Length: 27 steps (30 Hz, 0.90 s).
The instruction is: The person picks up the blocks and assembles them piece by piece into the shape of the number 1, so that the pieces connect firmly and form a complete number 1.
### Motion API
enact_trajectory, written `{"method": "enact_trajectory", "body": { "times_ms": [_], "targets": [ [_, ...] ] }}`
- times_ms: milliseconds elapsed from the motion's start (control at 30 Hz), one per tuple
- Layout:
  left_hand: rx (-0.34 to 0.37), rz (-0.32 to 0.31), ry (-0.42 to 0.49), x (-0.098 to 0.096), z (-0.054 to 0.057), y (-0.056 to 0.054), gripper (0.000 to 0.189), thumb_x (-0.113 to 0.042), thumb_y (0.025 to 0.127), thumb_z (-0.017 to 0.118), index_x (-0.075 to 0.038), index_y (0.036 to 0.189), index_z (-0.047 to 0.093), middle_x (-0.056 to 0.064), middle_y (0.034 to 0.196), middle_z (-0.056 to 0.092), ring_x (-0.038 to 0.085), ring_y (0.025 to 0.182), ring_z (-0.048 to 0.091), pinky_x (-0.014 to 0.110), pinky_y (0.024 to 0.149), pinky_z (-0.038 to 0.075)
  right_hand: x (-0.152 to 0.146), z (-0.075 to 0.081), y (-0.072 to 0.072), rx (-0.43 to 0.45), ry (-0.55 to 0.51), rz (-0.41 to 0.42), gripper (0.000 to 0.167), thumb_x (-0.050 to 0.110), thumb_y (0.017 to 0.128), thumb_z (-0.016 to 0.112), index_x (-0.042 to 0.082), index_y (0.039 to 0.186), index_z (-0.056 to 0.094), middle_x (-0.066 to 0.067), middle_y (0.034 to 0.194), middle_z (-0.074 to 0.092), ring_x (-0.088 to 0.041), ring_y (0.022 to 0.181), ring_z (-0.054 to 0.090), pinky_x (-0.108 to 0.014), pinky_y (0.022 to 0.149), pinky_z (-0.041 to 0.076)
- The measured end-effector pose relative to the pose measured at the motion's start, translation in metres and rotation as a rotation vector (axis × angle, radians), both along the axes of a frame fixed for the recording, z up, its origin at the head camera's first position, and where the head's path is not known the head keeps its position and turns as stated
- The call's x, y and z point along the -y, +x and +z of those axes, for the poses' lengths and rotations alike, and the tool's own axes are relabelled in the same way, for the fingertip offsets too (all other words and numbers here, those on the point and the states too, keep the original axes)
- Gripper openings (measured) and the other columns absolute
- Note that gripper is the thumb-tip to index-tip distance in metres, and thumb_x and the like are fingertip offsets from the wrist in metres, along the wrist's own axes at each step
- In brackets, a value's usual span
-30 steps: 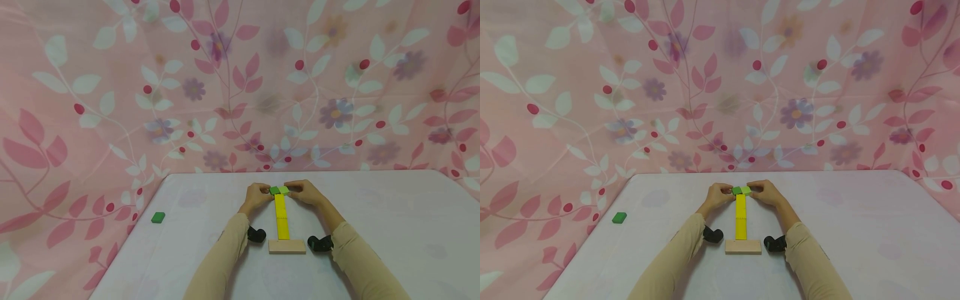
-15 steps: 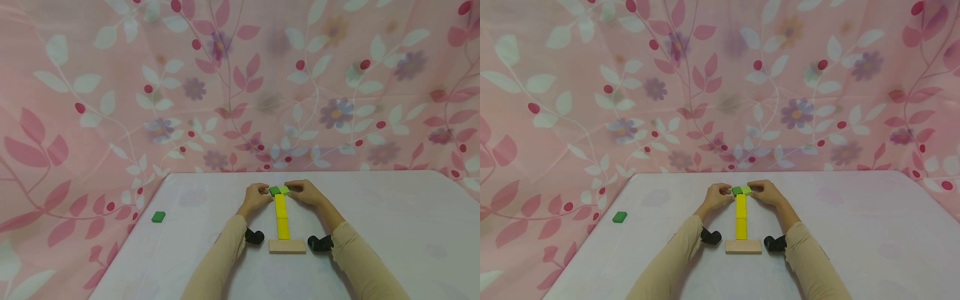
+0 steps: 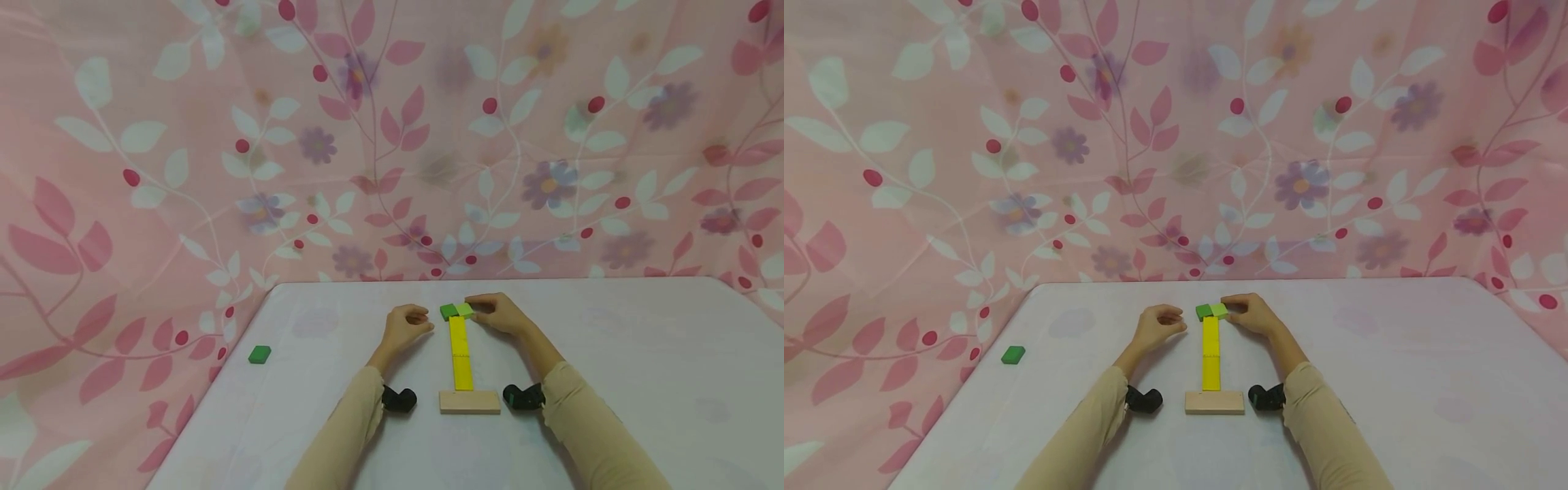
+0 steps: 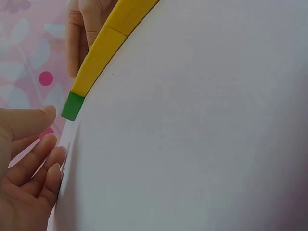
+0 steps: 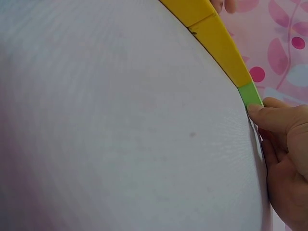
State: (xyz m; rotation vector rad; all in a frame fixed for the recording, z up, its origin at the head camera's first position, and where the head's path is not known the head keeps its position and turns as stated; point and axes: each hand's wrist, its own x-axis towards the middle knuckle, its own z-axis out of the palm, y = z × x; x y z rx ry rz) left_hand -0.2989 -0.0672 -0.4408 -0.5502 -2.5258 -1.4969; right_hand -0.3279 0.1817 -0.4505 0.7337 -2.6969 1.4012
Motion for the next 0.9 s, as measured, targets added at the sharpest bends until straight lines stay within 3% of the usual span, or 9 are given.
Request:
{"method": "enact_trajectory", "body": {
  "times_ms": [267, 500, 733, 800, 900],
  "targets": [
    [-0.011, -0.019, 0.013, 0.017, 0.002, 0.011, 0.027, -0.005, 0.077, 0.075, 0.007, 0.100, 0.068, 0.016, 0.087, 0.069, 0.024, 0.076, 0.065, 0.024, 0.070, 0.051, 0.001, 0.003, 0.003, -0.023, 0.000, 0.012, 0.038, 0.004, 0.086, 0.061, -0.009, 0.122, 0.057, -0.025, 0.123, 0.058, -0.041, 0.117, 0.050, -0.054, 0.100, 0.035],
    [-0.040, -0.039, 0.031, 0.036, 0.011, 0.021, 0.028, -0.002, 0.075, 0.075, 0.008, 0.100, 0.067, 0.019, 0.088, 0.069, 0.029, 0.077, 0.065, 0.027, 0.070, 0.052, 0.002, 0.007, 0.007, -0.001, 0.005, -0.017, 0.038, 0.003, 0.087, 0.061, -0.009, 0.123, 0.056, -0.025, 0.124, 0.057, -0.040, 0.119, 0.049, -0.053, 0.102, 0.034],
    [-0.031, -0.065, 0.034, 0.047, 0.051, 0.054, 0.024, 0.008, 0.075, 0.071, 0.012, 0.098, 0.065, 0.031, 0.090, 0.065, 0.041, 0.079, 0.063, 0.045, 0.074, 0.052, -0.001, 0.001, 0.002, 0.013, -0.001, -0.016, 0.039, 0.004, 0.087, 0.062, -0.007, 0.123, 0.057, -0.023, 0.125, 0.057, -0.039, 0.119, 0.049, -0.052, 0.102, 0.034],
    [-0.045, -0.055, 0.032, 0.051, 0.049, 0.055, 0.024, 0.008, 0.075, 0.071, 0.012, 0.098, 0.065, 0.030, 0.089, 0.065, 0.041, 0.079, 0.062, 0.047, 0.074, 0.052, -0.001, 0.001, 0.001, 0.006, -0.003, -0.006, 0.039, 0.003, 0.087, 0.062, -0.009, 0.123, 0.056, -0.024, 0.125, 0.057, -0.040, 0.119, 0.049, -0.052, 0.102, 0.034],
    [-0.062, -0.038, 0.016, 0.059, 0.038, 0.050, 0.026, 0.004, 0.075, 0.073, 0.010, 0.099, 0.066, 0.026, 0.089, 0.066, 0.035, 0.078, 0.064, 0.043, 0.073, 0.052, 0.000, 0.001, 0.001, 0.000, -0.002, -0.004, 0.038, 0.002, 0.087, 0.062, -0.009, 0.123, 0.056, -0.024, 0.124, 0.057, -0.040, 0.119, 0.049, -0.052, 0.102, 0.034]
  ]
}}
